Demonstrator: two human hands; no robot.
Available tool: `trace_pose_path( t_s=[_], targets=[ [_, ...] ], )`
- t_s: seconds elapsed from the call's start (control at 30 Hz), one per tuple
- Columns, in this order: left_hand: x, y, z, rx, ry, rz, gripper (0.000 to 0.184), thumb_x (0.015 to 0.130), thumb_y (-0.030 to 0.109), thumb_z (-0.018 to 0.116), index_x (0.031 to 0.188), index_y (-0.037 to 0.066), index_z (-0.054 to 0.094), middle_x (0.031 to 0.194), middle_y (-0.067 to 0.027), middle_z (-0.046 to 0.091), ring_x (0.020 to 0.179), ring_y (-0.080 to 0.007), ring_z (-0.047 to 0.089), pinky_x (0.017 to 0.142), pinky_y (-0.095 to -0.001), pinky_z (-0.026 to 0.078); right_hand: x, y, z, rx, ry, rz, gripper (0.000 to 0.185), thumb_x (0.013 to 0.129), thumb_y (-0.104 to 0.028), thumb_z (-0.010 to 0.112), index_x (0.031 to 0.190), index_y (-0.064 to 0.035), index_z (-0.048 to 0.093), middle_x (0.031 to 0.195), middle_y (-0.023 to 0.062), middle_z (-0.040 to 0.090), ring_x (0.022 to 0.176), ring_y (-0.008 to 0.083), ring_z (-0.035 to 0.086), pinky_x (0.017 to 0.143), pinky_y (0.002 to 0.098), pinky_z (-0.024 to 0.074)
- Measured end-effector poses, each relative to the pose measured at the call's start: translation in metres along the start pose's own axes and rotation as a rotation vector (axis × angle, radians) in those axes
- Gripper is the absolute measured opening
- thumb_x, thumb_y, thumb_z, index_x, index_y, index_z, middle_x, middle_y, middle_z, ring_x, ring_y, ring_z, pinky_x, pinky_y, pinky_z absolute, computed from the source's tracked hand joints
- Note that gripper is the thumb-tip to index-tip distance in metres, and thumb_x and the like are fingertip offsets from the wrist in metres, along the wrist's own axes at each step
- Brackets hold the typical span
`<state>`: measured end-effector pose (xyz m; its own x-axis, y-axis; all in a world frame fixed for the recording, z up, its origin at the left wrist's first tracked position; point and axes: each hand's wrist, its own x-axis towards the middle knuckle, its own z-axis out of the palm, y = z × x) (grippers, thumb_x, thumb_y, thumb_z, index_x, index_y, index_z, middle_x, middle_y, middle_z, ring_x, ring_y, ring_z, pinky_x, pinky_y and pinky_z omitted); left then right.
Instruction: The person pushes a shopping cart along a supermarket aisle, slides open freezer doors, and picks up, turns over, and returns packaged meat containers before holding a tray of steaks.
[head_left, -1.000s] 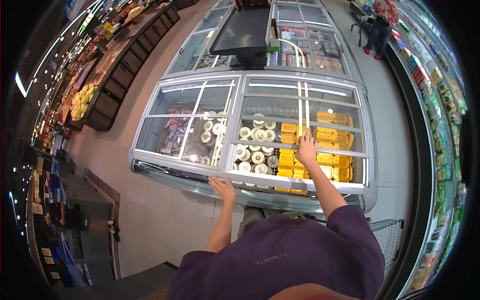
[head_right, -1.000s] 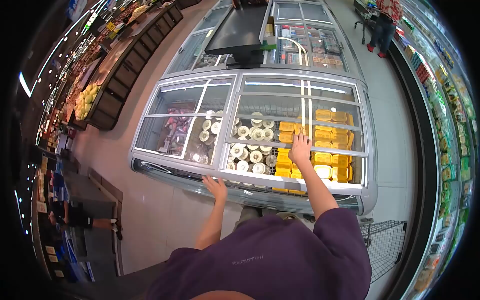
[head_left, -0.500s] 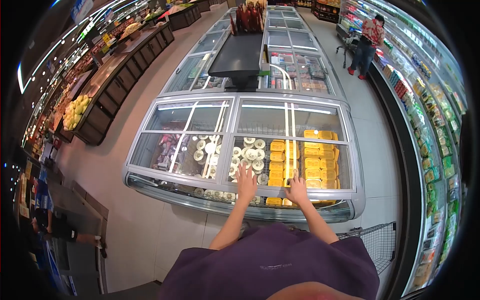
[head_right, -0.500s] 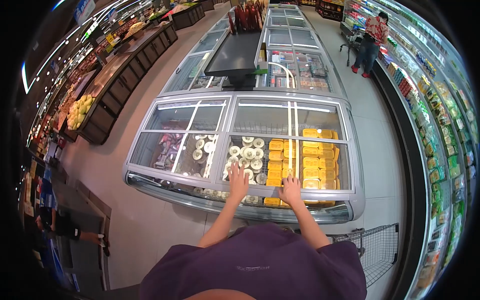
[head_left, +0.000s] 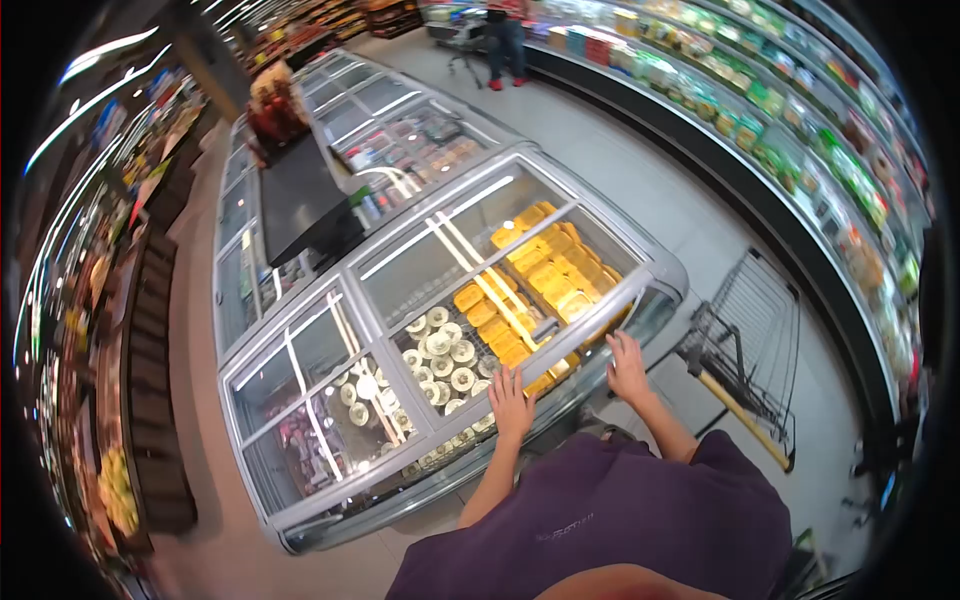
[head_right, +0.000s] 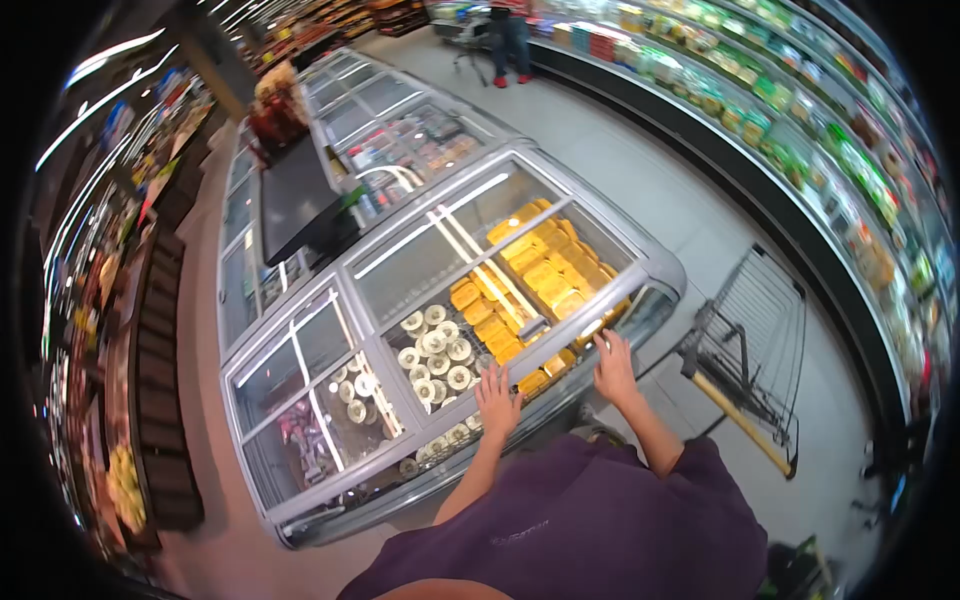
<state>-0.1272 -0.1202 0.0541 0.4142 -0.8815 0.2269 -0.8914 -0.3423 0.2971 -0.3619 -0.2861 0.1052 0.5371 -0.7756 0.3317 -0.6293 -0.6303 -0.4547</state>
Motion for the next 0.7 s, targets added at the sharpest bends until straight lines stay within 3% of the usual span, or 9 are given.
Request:
trace_pose_path(
  t_s=[0.1, 0.2, 0.37, 0.4, 0.47, 0.57, 0.67, 0.7],
  targets=[
    [-0.001, 0.008, -0.001, 0.103, 0.034, 0.059, 0.074, 0.094, 0.037, 0.061, 0.153, 0.005, 0.030, 0.161, -0.0182, 0.022, 0.147, -0.0391, 0.020, 0.118, -0.0540, 0.017, -0.058, 0.035, -0.060, -0.109, 0.188, 0.229, 0.063, 0.075, 0.001, 0.062, 0.136, 0.0011, 0.045, 0.140, 0.0259, 0.039, 0.133, 0.0424, 0.038, 0.113, 0.0536, 0.0311],
    [-0.003, 0.016, 0.008, 0.143, 0.066, 0.069, 0.070, 0.098, 0.038, 0.054, 0.154, 0.006, 0.026, 0.163, -0.0164, 0.018, 0.149, -0.0375, 0.016, 0.118, -0.0541, 0.016, -0.125, 0.077, -0.107, -0.258, 0.365, 0.458, 0.061, 0.077, 0.001, 0.062, 0.135, 0.0021, 0.046, 0.141, 0.0255, 0.039, 0.133, 0.0429, 0.038, 0.112, 0.0526, 0.0310],
    [-0.007, 0.012, 0.009, 0.124, 0.062, 0.093, 0.067, 0.100, 0.038, 0.051, 0.155, 0.008, 0.025, 0.163, -0.0145, 0.018, 0.150, -0.0356, 0.016, 0.119, -0.0522, 0.015, -0.212, 0.066, -0.160, -0.600, 0.525, 0.686, 0.060, 0.079, -0.002, 0.063, 0.136, 0.0022, 0.045, 0.143, 0.0254, 0.039, 0.133, 0.0435, 0.037, 0.112, 0.0512, 0.0303],
    [-0.006, 0.008, 0.010, 0.127, 0.077, 0.097, 0.067, 0.100, 0.038, 0.051, 0.155, 0.008, 0.026, 0.163, -0.0146, 0.018, 0.150, -0.0357, 0.017, 0.119, -0.0524, 0.015, -0.227, 0.073, -0.159, -0.621, 0.560, 0.831, 0.062, 0.083, -0.011, 0.067, 0.139, 0.0011, 0.042, 0.143, 0.0258, 0.038, 0.135, 0.0438, 0.035, 0.113, 0.0491, 0.0299],
    [-0.007, 0.007, 0.013, 0.119, 0.063, 0.084, 0.067, 0.100, 0.038, 0.052, 0.154, 0.009, 0.027, 0.163, -0.0136, 0.018, 0.150, -0.0354, 0.017, 0.119, -0.0522, 0.016, -0.262, 0.124, -0.136, -0.539, 0.810, 1.214, 0.068, 0.087, -0.024, 0.070, 0.140, 0.0026, 0.037, 0.143, 0.0265, 0.038, 0.137, 0.0429, 0.035, 0.109, 0.0553, 0.0347],
    [-0.008, 0.008, 0.011, 0.084, 0.065, 0.095, 0.066, 0.098, 0.032, 0.056, 0.152, 0.006, 0.030, 0.161, -0.0175, 0.020, 0.148, -0.0377, 0.019, 0.118, -0.0524, 0.019, -0.274, 0.161, -0.166, 0.725, 1.280, 1.803, 0.074, 0.089, -0.033, 0.070, 0.140, 0.0059, 0.034, 0.139, 0.0260, 0.042, 0.128, 0.0430, 0.047, 0.098, 0.0601, 0.0463],
    [-0.007, 0.021, 0.018, 0.020, 0.111, -0.007, 0.063, 0.093, 0.021, 0.060, 0.147, 0.000, 0.033, 0.157, -0.0253, 0.023, 0.145, -0.0418, 0.024, 0.115, -0.0532, 0.023, -0.284, 0.200, -0.164, 1.227, 1.246, 1.307, 0.064, 0.093, -0.032, 0.065, 0.132, 0.0094, 0.035, 0.122, 0.0263, 0.051, 0.110, 0.0419, 0.060, 0.085, 0.0587, 0.0555],
    [-0.006, 0.032, 0.022, -0.008, 0.131, -0.060, 0.063, 0.092, 0.017, 0.061, 0.146, -0.002, 0.034, 0.155, -0.0281, 0.024, 0.143, -0.0432, 0.026, 0.115, -0.0535, 0.024, -0.283, 0.222, -0.152, 1.248, 1.226, 1.324, 0.064, 0.093, -0.028, 0.063, 0.132, 0.0083, 0.027, 0.121, 0.0277, 0.051, 0.102, 0.0403, 0.063, 0.080, 0.0544, 0.0582]
  ],
)
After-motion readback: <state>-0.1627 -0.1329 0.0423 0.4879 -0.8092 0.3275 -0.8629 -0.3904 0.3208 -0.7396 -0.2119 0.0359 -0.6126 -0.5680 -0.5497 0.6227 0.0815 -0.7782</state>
